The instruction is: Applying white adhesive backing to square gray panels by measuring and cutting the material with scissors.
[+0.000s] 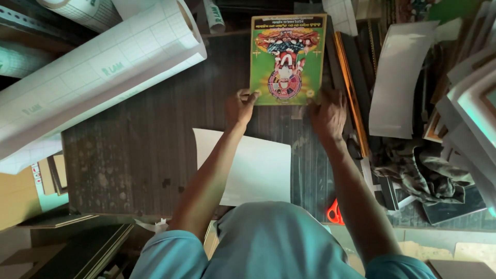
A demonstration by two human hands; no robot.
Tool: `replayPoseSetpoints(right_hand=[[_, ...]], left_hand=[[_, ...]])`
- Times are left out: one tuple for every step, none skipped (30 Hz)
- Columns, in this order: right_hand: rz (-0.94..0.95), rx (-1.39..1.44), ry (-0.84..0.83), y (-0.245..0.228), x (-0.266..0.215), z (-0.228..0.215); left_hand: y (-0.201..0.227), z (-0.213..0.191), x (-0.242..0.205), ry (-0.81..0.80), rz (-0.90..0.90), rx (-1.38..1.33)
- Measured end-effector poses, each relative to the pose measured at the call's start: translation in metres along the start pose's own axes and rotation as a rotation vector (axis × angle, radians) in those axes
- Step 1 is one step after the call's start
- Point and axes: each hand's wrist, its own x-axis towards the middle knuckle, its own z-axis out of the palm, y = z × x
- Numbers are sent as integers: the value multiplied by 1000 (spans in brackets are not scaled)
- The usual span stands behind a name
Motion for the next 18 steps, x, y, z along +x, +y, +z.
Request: replayPoseSetpoints(right_hand=[[-32, -28, 26, 1, -3, 1], [-24, -27, 19, 3, -4, 2], [-26, -17, 25, 4, -4, 2], [-28, -7, 32, 4, -5, 2], [-19, -8, 30, 5, -7, 4], [-8, 21, 47, 4, -10, 5], [-6, 49, 67, 4, -9, 6], [-7, 47, 69, 3, -9, 6], [13, 79, 100, 1, -8, 6], [33, 111, 131, -1, -8, 6], [28, 110, 133, -2, -8, 5], [94, 167, 150, -4, -8, 4], [160, 221, 169, -4, -8, 2], [155, 217, 172, -3, -6, 0], [284, 474, 156, -2, -3, -1], [410, 732, 135, -1, -1, -4], [402, 733, 142, -9, -1, -16], [467, 1003, 86, -17, -1, -29]], left_hand=[[7, -4, -5, 15, -24, -58], [13, -6, -8, 8, -29, -54], [20, -9, -9, 14, -80, -40], [27, -12, -12, 21, -131, -27], [23, -10, -12, 14, -131, -22], [19, -8, -12, 56, -38, -52], [16, -7, -11, 106, 57, -88], [19, -8, -13, 106, 60, -90], [23, -11, -16, 132, 72, -103], [26, -14, -20, 159, 84, -116], [23, -15, -19, 162, 85, -120], [21, -16, -20, 130, 73, -270], [19, -15, -20, 96, 64, -422], [21, -18, -20, 97, 68, -428], [24, -21, -19, 18, 38, -570], [27, -24, -20, -63, 8, -711], [31, -30, -24, -61, 18, -715], [35, -36, -29, -91, -84, -749]])
